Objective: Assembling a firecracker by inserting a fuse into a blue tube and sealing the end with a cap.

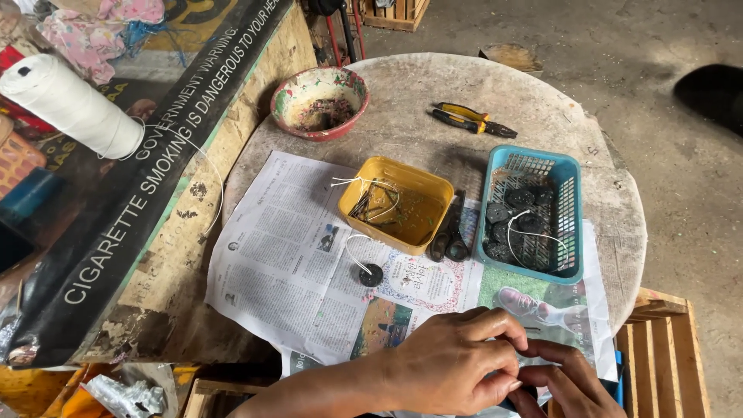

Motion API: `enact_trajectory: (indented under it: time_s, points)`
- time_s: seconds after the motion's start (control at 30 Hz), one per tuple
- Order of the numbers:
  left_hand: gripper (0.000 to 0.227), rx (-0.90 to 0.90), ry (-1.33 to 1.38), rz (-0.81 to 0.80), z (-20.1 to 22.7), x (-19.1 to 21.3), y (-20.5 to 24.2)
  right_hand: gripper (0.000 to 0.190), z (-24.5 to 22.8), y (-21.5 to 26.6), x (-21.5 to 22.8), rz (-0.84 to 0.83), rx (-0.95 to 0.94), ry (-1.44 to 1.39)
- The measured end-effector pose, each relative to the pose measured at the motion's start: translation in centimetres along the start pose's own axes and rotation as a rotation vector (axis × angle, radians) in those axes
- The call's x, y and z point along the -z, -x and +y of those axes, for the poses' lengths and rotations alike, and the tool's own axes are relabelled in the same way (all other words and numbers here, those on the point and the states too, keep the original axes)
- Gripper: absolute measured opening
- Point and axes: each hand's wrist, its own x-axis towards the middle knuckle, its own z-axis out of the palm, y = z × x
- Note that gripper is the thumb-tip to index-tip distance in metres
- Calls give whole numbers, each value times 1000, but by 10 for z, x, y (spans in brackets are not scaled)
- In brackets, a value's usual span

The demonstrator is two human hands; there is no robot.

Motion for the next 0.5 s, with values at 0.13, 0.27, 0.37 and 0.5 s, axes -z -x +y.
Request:
enact_trajectory:
  time_s: [0.13,0.27,0.37,0.5]
  points:
    - [9,54,-9,-109,-4,5,-6,8,11,3,-5,-48,-26,-112]
    - [8,121,-114,-119,-52,36,-28,8,7,2,-11,-56,-124,-220]
    - [8,340,-447,40,-106,65,-43,10,9,4,-14,0,-40,-273]
    - [14,994,-739,-471,-179,77,-47,10,5,6,-13,-63,-77,-285]
